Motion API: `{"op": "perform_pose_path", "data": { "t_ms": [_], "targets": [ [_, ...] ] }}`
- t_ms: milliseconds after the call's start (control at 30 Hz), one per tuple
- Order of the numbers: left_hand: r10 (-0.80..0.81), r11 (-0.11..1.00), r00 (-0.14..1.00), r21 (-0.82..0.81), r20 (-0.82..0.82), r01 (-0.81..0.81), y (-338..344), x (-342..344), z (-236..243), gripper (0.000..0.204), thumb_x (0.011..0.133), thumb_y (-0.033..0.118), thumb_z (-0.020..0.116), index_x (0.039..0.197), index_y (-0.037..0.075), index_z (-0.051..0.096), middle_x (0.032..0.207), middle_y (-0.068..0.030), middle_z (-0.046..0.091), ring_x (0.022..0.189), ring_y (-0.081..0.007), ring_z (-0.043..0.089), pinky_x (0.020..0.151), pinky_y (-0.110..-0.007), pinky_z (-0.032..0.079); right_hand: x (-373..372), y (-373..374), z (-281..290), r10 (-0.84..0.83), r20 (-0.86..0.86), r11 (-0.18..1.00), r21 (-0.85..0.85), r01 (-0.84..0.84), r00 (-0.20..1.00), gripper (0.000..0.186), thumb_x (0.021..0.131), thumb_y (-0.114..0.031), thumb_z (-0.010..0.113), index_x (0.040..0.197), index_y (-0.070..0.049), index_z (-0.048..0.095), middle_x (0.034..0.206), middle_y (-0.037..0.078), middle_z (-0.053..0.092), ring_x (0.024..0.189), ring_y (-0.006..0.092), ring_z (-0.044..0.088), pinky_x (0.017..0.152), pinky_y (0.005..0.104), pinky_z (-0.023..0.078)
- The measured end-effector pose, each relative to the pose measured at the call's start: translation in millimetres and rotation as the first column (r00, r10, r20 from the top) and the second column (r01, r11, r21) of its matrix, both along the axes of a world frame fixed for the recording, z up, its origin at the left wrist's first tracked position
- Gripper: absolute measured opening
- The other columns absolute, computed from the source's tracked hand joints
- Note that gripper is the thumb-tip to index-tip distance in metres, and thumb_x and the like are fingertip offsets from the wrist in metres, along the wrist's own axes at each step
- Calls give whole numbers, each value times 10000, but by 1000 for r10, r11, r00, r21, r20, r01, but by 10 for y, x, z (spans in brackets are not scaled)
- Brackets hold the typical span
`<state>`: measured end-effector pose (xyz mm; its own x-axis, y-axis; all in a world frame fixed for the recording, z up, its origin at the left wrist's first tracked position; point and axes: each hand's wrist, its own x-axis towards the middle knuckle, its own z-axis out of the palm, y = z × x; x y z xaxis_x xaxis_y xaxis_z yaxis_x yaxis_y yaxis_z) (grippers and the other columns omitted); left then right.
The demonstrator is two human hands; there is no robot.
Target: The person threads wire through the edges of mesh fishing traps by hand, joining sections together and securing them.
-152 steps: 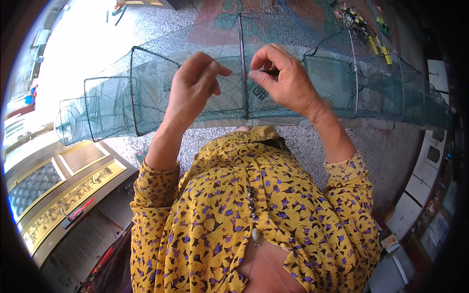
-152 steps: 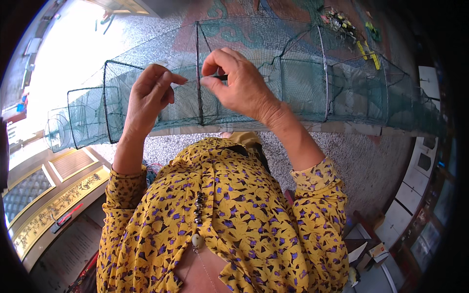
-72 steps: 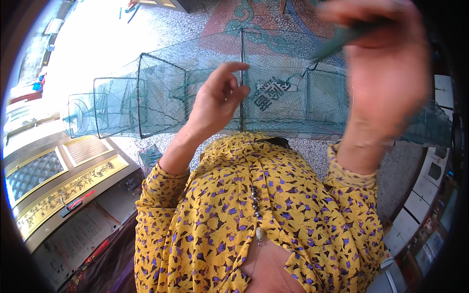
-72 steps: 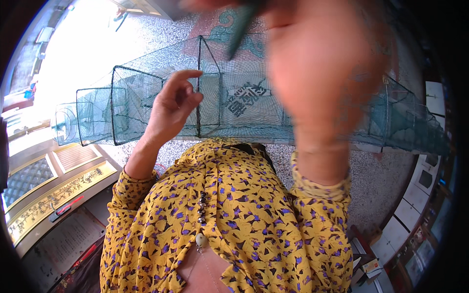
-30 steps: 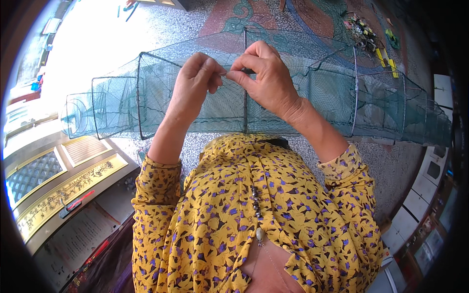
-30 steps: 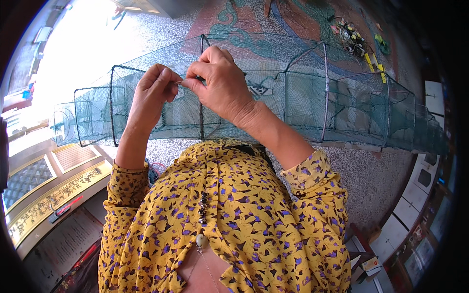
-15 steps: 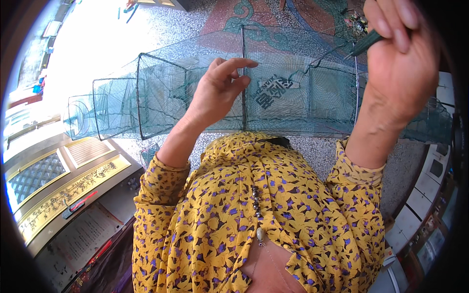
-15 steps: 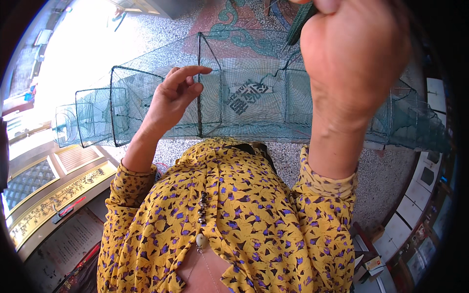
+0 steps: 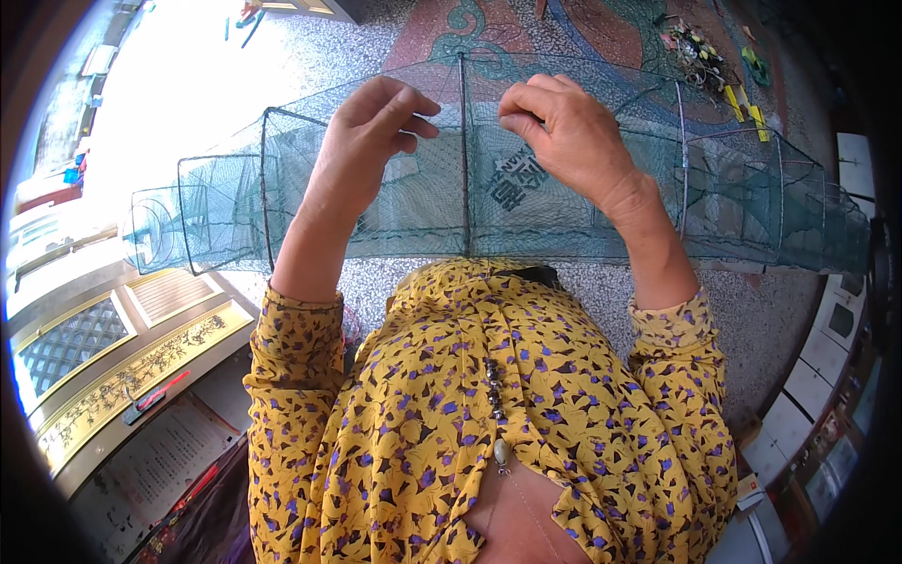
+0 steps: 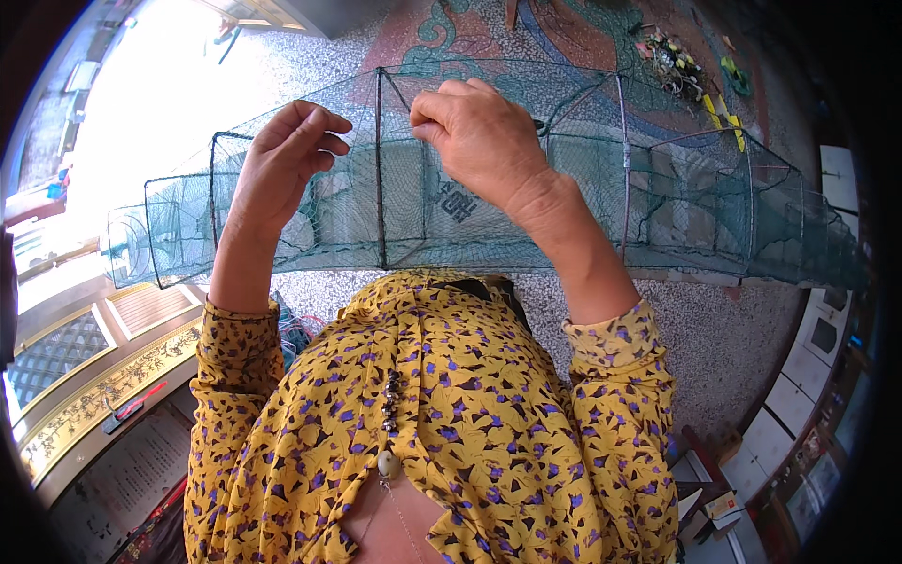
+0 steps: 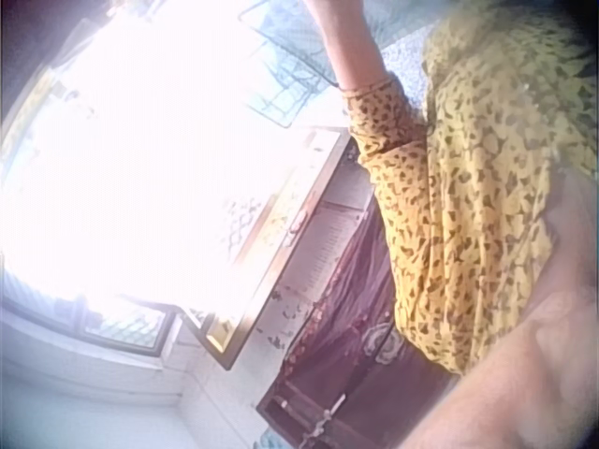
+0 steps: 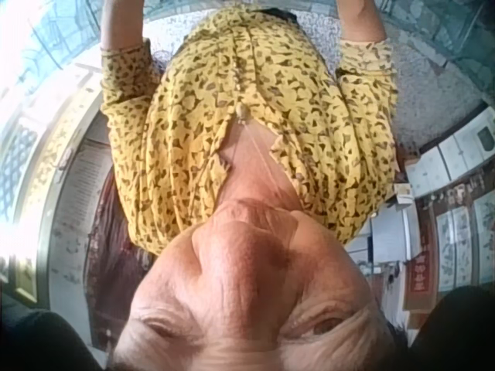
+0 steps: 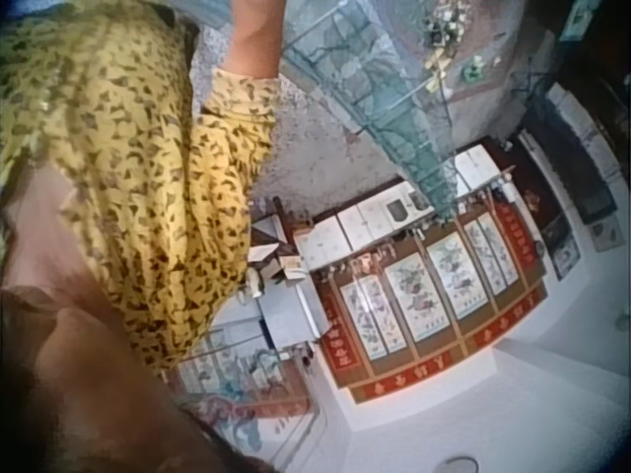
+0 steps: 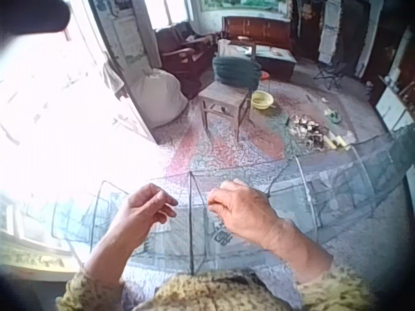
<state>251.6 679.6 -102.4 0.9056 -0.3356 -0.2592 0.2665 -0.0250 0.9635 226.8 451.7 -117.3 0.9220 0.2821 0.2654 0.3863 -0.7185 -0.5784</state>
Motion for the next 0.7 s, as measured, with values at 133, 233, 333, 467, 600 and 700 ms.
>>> {"op": "perform_pose_path", "data": {
  "t_ms": [133,233,333,467,600,700],
  "targets": [
    [-59,992,993,120,98,47,-43,-30,-9,151,967,192,485,917,59,537,983,-64,648,688,-28,508,568,-156,398,20,66,-130,-24,-92,998,52,29,995,94,834,-213,622,842,-120,637,793,34,604,801,248,569,709,358,480],
    [-77,976,986,213,147,45,-69,-69,-51,148,968,184,478,901,64,530,975,-60,657,646,-17,456,533,-152,352,30,74,-149,49,-141,983,184,-23,989,82,820,-166,644,841,-88,632,840,39,613,790,224,579,707,336,492],
    [-96,961,985,272,144,54,-65,-67,-66,156,969,186,470,885,67,526,1001,-62,659,636,-16,448,529,-150,354,15,119,-168,39,-231,943,331,41,972,102,794,-146,682,840,-72,631,856,43,613,779,188,590,701,311,503],
    [15,986,998,165,57,-25,-40,-70,-70,172,965,185,469,885,49,538,867,-47,641,635,-40,465,548,-176,376,48,259,-203,12,-158,904,424,57,987,153,785,-177,714,877,-84,636,816,7,564,713,115,543,634,240,466],
    [137,989,990,53,-24,-136,25,-29,-178,173,950,171,478,877,28,543,741,-38,581,627,-82,490,579,-212,405,76,493,-187,56,-64,895,446,-21,996,159,777,-187,724,873,-98,635,837,3,528,712,107,527,617,233,453],
    [158,987,987,7,-39,-158,5,-63,-164,173,946,174,483,875,25,538,721,-37,555,629,-88,486,584,-218,402,74,533,-255,35,0,934,355,-33,999,150,769,-191,729,849,-104,636,847,16,516,744,144,520,638,262,451]
  ]
}}
